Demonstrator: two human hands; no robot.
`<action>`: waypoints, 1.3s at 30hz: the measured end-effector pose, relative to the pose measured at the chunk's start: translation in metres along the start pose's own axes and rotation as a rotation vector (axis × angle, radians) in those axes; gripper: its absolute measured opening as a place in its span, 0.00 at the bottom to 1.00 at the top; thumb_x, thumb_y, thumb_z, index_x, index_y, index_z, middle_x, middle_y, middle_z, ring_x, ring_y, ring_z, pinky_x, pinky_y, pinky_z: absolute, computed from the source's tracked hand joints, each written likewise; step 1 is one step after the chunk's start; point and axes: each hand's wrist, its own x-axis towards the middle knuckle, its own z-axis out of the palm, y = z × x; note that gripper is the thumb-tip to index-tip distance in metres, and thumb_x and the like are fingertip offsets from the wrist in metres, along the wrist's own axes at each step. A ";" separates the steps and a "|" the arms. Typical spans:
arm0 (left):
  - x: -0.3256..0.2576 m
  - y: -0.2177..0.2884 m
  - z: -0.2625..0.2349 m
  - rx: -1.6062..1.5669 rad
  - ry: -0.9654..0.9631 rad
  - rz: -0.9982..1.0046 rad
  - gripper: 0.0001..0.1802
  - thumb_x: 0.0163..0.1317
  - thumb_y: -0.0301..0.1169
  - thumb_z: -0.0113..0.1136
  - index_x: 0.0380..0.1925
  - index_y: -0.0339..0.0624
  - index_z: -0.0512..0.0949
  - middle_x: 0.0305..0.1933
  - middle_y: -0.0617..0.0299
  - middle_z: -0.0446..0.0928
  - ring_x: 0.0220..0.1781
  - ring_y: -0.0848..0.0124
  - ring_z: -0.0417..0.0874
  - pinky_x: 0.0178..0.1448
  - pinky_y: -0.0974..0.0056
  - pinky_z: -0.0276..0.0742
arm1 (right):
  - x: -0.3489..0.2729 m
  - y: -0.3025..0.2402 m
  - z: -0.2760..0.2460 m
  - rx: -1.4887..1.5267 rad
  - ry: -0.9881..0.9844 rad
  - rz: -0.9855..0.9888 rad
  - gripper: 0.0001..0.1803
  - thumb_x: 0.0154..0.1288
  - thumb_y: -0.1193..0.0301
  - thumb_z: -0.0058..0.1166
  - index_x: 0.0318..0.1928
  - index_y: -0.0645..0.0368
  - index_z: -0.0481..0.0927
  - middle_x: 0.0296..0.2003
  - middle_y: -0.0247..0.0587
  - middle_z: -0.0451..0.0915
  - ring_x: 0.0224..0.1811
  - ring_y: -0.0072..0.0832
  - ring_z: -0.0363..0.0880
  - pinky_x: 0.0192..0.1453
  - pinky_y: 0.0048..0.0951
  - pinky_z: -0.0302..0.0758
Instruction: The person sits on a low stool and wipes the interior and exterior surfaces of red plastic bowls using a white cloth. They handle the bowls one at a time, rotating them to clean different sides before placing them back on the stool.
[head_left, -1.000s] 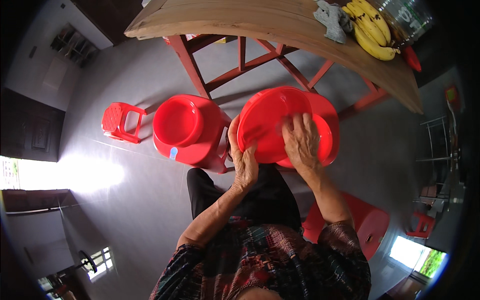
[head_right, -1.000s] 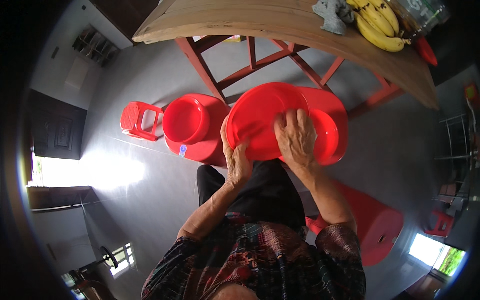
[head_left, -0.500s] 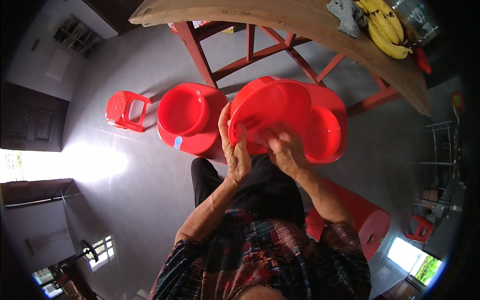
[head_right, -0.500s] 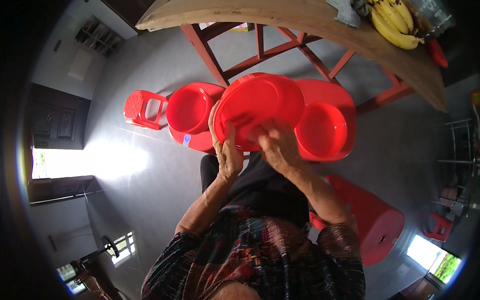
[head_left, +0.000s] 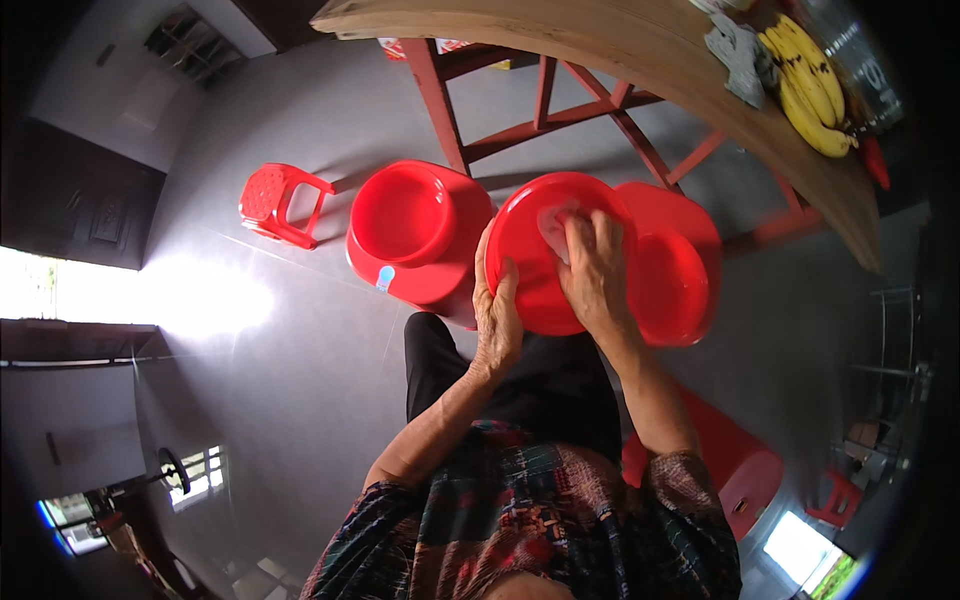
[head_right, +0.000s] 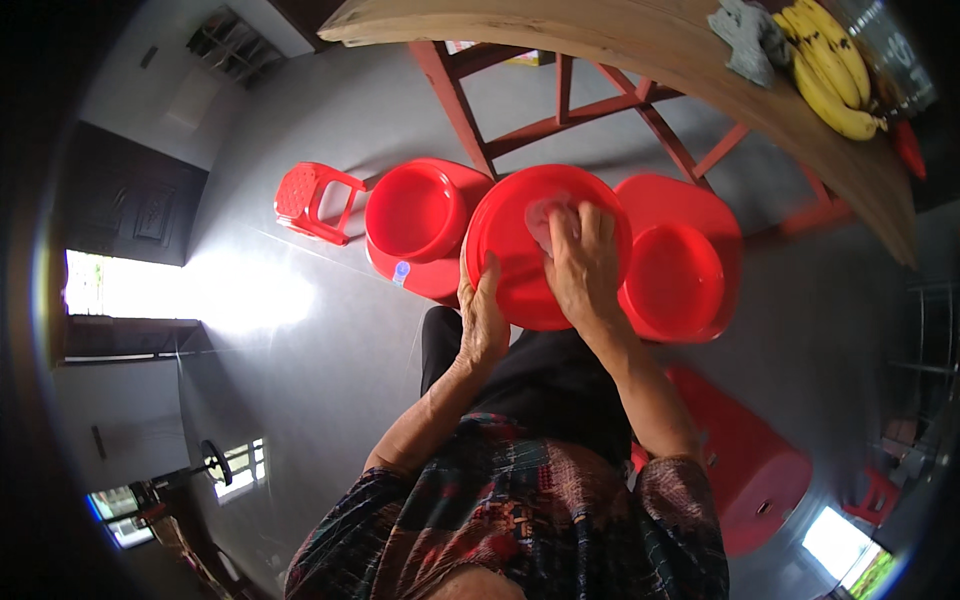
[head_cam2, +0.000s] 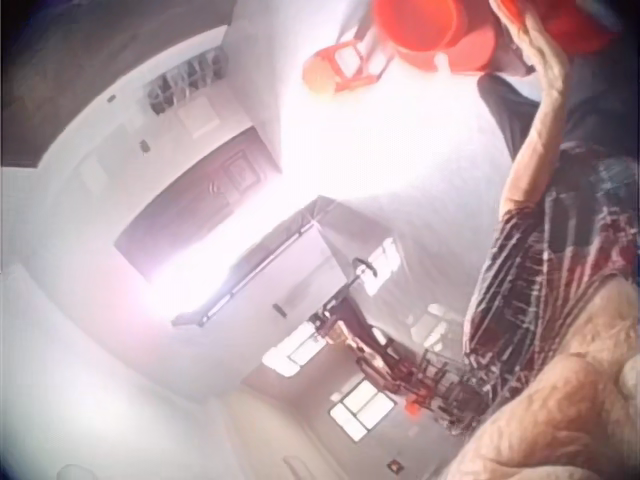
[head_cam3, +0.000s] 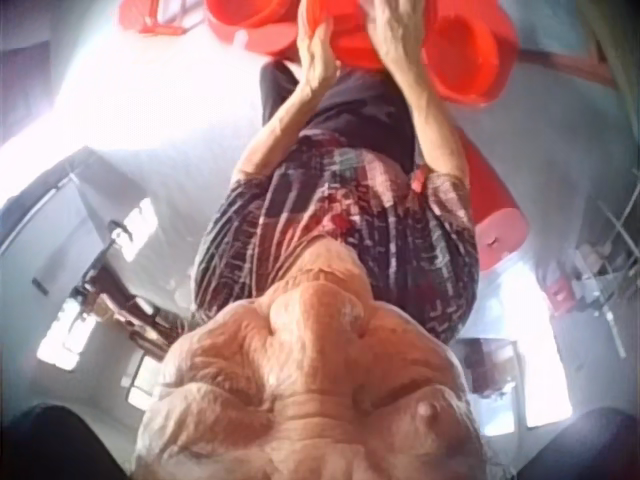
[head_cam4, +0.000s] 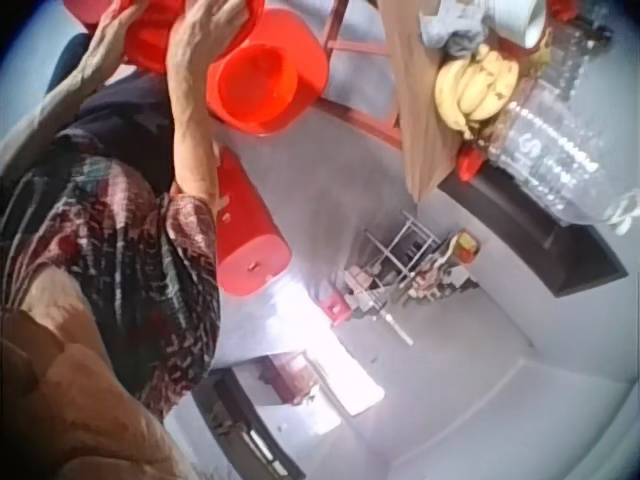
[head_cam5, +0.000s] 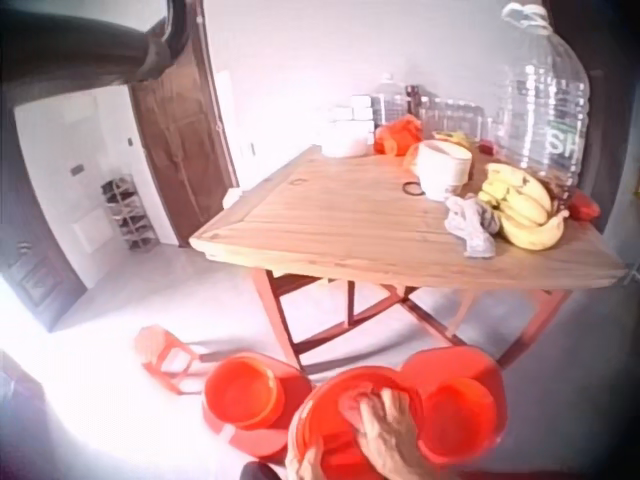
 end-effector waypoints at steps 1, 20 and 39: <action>-0.001 0.001 -0.003 0.011 0.025 0.003 0.29 0.70 0.38 0.45 0.68 0.42 0.57 0.69 0.57 0.60 0.70 0.66 0.58 0.72 0.62 0.52 | -0.006 -0.006 -0.001 0.065 -0.053 -0.032 0.25 0.51 0.84 0.55 0.53 0.65 0.71 0.50 0.55 0.67 0.51 0.53 0.68 0.54 0.44 0.70; -0.003 0.005 -0.020 -0.149 0.011 -0.011 0.28 0.69 0.35 0.44 0.68 0.39 0.56 0.68 0.56 0.60 0.70 0.66 0.58 0.73 0.61 0.51 | 0.006 -0.021 0.022 0.018 -0.013 -0.087 0.14 0.52 0.83 0.50 0.42 0.70 0.76 0.46 0.54 0.68 0.47 0.51 0.68 0.47 0.40 0.74; -0.006 0.020 -0.058 -0.014 0.183 0.276 0.30 0.66 0.28 0.44 0.69 0.43 0.55 0.70 0.56 0.58 0.73 0.66 0.56 0.74 0.63 0.49 | 0.016 -0.049 0.040 0.089 -0.159 -0.180 0.29 0.66 0.75 0.46 0.67 0.63 0.58 0.63 0.59 0.59 0.65 0.52 0.60 0.66 0.42 0.63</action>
